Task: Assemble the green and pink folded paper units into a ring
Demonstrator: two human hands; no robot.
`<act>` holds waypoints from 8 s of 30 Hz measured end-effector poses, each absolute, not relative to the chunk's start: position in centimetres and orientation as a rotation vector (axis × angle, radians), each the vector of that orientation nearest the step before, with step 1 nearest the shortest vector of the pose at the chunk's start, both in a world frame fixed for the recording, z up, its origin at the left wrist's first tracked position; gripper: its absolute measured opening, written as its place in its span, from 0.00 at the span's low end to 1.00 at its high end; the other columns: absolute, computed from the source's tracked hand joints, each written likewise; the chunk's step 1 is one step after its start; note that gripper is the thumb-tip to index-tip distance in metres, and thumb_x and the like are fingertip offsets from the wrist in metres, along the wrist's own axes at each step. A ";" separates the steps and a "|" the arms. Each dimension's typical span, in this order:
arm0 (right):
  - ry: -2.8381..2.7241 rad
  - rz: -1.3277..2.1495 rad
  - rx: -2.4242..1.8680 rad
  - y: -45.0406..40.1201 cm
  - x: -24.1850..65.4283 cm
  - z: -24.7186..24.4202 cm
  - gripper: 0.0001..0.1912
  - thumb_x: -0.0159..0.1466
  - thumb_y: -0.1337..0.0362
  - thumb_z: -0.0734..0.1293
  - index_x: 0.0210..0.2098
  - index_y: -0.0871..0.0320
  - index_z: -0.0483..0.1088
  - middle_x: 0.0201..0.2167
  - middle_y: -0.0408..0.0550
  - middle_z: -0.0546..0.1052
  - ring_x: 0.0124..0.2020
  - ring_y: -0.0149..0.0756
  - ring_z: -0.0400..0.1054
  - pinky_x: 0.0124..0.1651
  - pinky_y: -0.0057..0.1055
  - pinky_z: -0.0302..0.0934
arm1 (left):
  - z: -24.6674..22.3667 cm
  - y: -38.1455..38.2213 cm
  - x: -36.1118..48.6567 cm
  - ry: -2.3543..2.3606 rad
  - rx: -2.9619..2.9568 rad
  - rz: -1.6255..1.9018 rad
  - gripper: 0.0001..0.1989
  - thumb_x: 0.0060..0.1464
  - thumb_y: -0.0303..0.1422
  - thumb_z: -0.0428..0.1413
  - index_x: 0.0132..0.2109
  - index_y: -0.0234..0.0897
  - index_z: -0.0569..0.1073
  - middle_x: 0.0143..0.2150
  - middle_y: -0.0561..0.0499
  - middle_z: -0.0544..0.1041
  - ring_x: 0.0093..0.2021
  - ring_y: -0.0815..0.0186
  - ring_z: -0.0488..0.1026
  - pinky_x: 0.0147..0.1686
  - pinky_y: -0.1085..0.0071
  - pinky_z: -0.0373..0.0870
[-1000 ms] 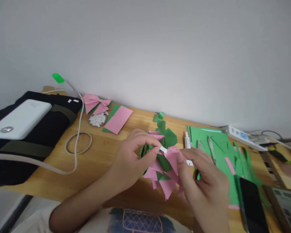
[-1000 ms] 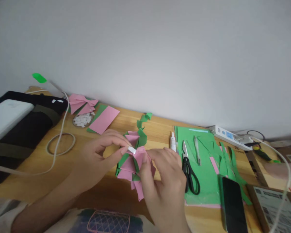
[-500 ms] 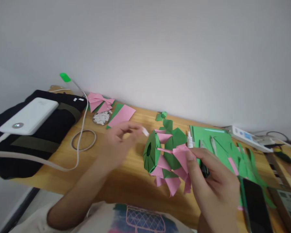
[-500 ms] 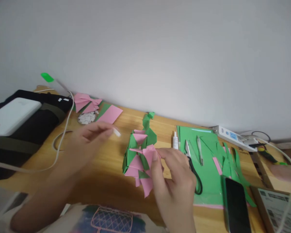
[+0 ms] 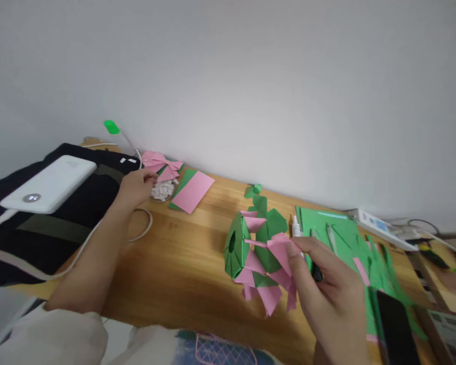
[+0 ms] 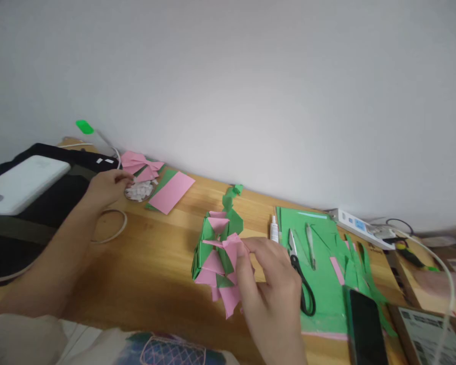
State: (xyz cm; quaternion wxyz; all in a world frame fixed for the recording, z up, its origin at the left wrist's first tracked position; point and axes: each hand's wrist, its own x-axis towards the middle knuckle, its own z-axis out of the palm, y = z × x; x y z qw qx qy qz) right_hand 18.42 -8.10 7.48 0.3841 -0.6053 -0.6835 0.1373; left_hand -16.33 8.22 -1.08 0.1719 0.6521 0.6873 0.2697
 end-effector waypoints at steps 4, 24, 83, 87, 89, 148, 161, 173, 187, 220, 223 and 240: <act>-1.708 0.388 -1.610 -8.1 18.1 7.6 0.08 0.66 0.62 0.63 0.33 0.53 0.73 0.31 0.42 0.76 0.32 0.33 0.70 0.34 0.28 0.60 | 0.2 8.5 -15.7 2.038 1.766 0.534 0.10 0.47 0.27 0.52 0.35 0.30 0.77 0.32 0.48 0.80 0.36 0.59 0.74 0.35 0.71 0.65; -1.931 0.685 -1.422 -5.0 17.4 9.4 0.09 0.68 0.64 0.61 0.34 0.55 0.71 0.32 0.42 0.75 0.34 0.30 0.68 0.38 0.26 0.60 | 5.3 4.3 -9.5 1.357 1.941 1.177 0.12 0.58 0.35 0.54 0.47 0.37 0.73 0.46 0.50 0.76 0.40 0.68 0.72 0.42 0.70 0.68; -1.652 1.004 -1.395 -3.7 23.0 9.2 0.11 0.64 0.63 0.66 0.25 0.55 0.73 0.21 0.39 0.73 0.22 0.26 0.64 0.24 0.22 0.58 | 8.1 1.8 3.9 0.859 2.080 0.628 0.13 0.54 0.37 0.60 0.24 0.38 0.76 0.21 0.55 0.72 0.27 0.69 0.67 0.27 0.72 0.60; -1.710 1.071 -1.345 -3.6 22.7 9.2 0.10 0.65 0.63 0.65 0.27 0.55 0.73 0.21 0.39 0.73 0.23 0.27 0.65 0.26 0.22 0.60 | 8.2 1.6 3.1 0.851 2.263 0.689 0.11 0.56 0.38 0.60 0.27 0.40 0.77 0.23 0.57 0.73 0.28 0.69 0.67 0.32 0.69 0.59; -1.685 1.083 -1.342 -3.7 22.5 9.1 0.10 0.65 0.62 0.65 0.27 0.55 0.72 0.22 0.40 0.73 0.24 0.27 0.65 0.26 0.23 0.60 | 8.2 1.2 2.8 0.888 2.375 0.753 0.11 0.56 0.39 0.60 0.29 0.39 0.76 0.25 0.56 0.73 0.30 0.68 0.67 0.34 0.67 0.60; -1.799 0.860 -1.410 -5.1 21.6 10.0 0.07 0.59 0.70 0.67 0.27 0.54 0.75 0.22 0.39 0.76 0.26 0.29 0.71 0.26 0.21 0.64 | 9.6 -0.7 3.2 0.903 1.803 0.666 0.06 0.48 0.23 0.61 0.29 0.34 0.71 0.27 0.58 0.71 0.28 0.75 0.67 0.26 0.80 0.64; -1.602 1.082 -1.376 -4.9 21.7 10.2 0.06 0.58 0.70 0.67 0.26 0.55 0.75 0.19 0.41 0.74 0.25 0.28 0.70 0.20 0.17 0.60 | 9.2 -0.3 3.2 0.850 1.697 0.714 0.05 0.49 0.22 0.62 0.34 0.34 0.74 0.31 0.55 0.77 0.32 0.73 0.72 0.32 0.77 0.66; -1.889 0.821 -1.474 -5.1 21.9 10.0 0.03 0.61 0.63 0.68 0.35 0.54 0.74 0.30 0.42 0.78 0.29 0.33 0.71 0.31 0.28 0.64 | 9.0 -0.3 3.4 0.960 1.723 0.810 0.04 0.49 0.23 0.59 0.32 0.35 0.72 0.29 0.56 0.75 0.30 0.73 0.71 0.28 0.78 0.66; -1.916 0.728 -1.417 -4.8 22.5 9.4 0.08 0.67 0.64 0.63 0.31 0.55 0.71 0.32 0.44 0.76 0.34 0.33 0.69 0.36 0.30 0.61 | 8.1 -0.1 1.4 1.133 1.960 1.001 0.07 0.53 0.33 0.62 0.40 0.40 0.75 0.39 0.54 0.77 0.38 0.68 0.70 0.41 0.72 0.67; -1.791 0.289 -1.438 -6.7 21.0 9.7 0.08 0.63 0.71 0.66 0.38 0.51 0.72 0.37 0.45 0.76 0.41 0.41 0.69 0.42 0.38 0.59 | 8.5 -0.3 1.2 0.830 1.868 0.787 0.06 0.59 0.29 0.55 0.39 0.42 0.77 0.38 0.54 0.80 0.36 0.69 0.76 0.36 0.76 0.69; -1.787 0.293 -1.446 -6.6 21.0 9.8 0.09 0.63 0.72 0.65 0.38 0.51 0.72 0.37 0.46 0.75 0.42 0.42 0.68 0.43 0.39 0.58 | 8.6 -0.3 1.2 0.819 1.852 0.782 0.07 0.59 0.27 0.55 0.39 0.41 0.77 0.35 0.55 0.80 0.34 0.71 0.75 0.34 0.77 0.69; -1.951 0.183 -1.335 -6.1 21.6 10.1 0.06 0.63 0.71 0.66 0.37 0.55 0.72 0.35 0.44 0.76 0.40 0.36 0.69 0.46 0.38 0.61 | 9.2 0.1 1.3 0.779 1.827 0.794 0.05 0.58 0.25 0.55 0.35 0.35 0.75 0.34 0.55 0.79 0.34 0.72 0.73 0.32 0.80 0.67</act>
